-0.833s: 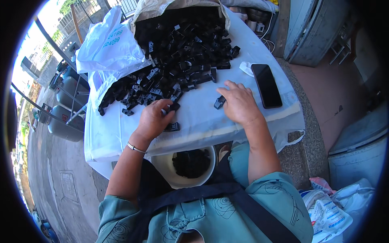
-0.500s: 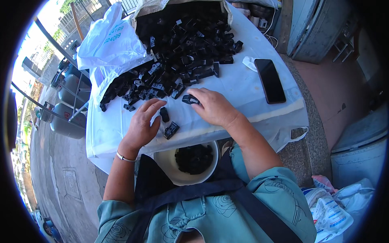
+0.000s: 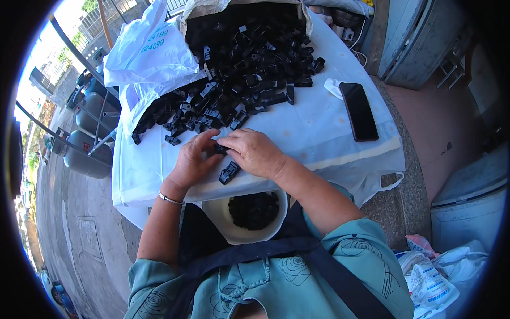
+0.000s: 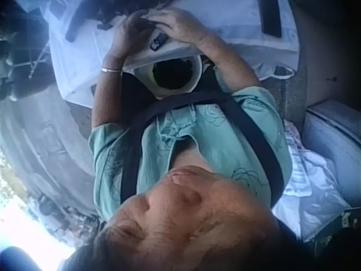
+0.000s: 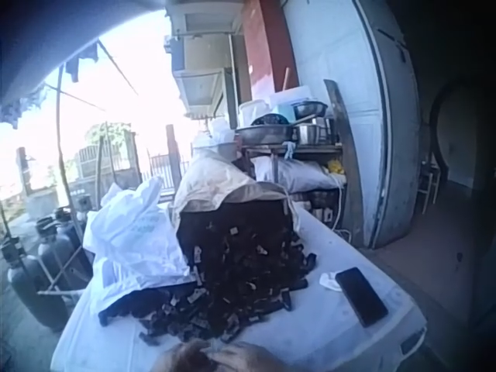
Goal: Sorting small black plastic components from a pile on a table into a container.
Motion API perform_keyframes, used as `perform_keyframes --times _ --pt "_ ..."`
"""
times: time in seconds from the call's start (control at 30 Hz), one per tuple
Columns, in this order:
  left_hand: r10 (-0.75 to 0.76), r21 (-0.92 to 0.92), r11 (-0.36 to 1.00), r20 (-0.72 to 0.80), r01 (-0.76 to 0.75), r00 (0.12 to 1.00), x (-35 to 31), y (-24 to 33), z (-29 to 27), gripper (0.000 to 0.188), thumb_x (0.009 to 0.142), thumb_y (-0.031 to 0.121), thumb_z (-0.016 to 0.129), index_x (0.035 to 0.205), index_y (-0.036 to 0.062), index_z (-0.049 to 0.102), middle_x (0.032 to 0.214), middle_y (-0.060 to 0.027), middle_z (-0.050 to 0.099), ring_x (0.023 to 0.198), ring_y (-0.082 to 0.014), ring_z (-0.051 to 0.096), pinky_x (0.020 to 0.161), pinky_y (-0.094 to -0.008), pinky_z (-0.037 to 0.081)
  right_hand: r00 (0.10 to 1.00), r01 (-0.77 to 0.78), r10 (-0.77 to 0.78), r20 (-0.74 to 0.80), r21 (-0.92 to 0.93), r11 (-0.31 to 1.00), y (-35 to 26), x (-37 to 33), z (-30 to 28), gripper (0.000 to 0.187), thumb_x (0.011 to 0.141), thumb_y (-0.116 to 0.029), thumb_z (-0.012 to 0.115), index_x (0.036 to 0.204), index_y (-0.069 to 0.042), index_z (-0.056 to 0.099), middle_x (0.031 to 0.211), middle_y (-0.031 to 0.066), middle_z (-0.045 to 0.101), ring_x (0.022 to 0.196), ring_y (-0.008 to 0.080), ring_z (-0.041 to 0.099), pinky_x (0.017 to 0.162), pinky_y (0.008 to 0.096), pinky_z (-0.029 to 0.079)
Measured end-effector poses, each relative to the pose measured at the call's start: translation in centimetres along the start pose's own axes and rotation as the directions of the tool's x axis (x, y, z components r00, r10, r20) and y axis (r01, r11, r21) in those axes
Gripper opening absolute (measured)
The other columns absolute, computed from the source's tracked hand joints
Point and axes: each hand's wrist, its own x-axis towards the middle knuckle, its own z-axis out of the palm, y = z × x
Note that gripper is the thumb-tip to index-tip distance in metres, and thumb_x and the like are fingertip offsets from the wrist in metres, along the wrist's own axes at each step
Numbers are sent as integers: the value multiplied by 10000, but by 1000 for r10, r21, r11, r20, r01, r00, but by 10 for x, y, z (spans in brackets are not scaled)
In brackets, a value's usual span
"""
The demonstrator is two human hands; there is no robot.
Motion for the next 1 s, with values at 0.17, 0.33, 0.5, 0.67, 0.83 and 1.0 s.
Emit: perform_keyframes --times 0.17,0.33,0.5,0.67,0.83,1.0 --pt "-30 62 998 6 29 1000 -2 23 -10 559 706 35 739 1231 79 550 1063 -133 643 865 -271 650 777 -352 540 989 32 5 145 -255 966 -8 -5 -7 363 805 -122 677 1166 -95 652 1073 90 652 962 255 600 841 382 478" --pt "102 347 937 -150 -44 983 18 9 -18 475 748 7 680 1206 69 571 1135 -139 621 942 -305 638 813 -374 527 993 81 -57 106 -239 968 -13 -12 -6 353 841 -208 650 1176 -97 647 1093 67 652 989 236 574 862 379 434" --pt "142 458 888 -197 -37 970 31 1 -7 343 770 44 689 1101 82 608 1054 -117 642 957 -324 624 814 -399 516 992 85 -52 117 -303 949 -23 -16 -3 351 857 -217 636 1185 -92 639 1150 76 626 1013 241 568 872 380 430" --pt "169 428 896 -84 -118 982 17 7 -6 302 742 32 695 1031 84 625 961 -99 633 855 -311 640 718 -387 538 998 -58 58 -8 2 998 7 -10 -9 357 859 -138 621 1209 -66 612 1189 99 597 1036 266 567 895 385 465" --pt "202 515 845 -59 -143 978 1 13 3 258 771 62 609 1026 92 642 977 -105 634 854 -314 625 757 -396 525 996 -90 82 -39 -468 879 35 9 -12 352 852 -85 622 1200 -45 600 1235 127 557 1013 304 579 899 381 482" --pt "237 474 857 -9 -205 971 -15 27 -4 347 752 -11 567 1084 62 637 1053 -135 630 937 -322 605 818 -393 511 966 -186 239 96 -380 906 13 6 -15 325 800 -86 676 1114 -44 603 1167 127 555 1005 302 573 886 387 484"
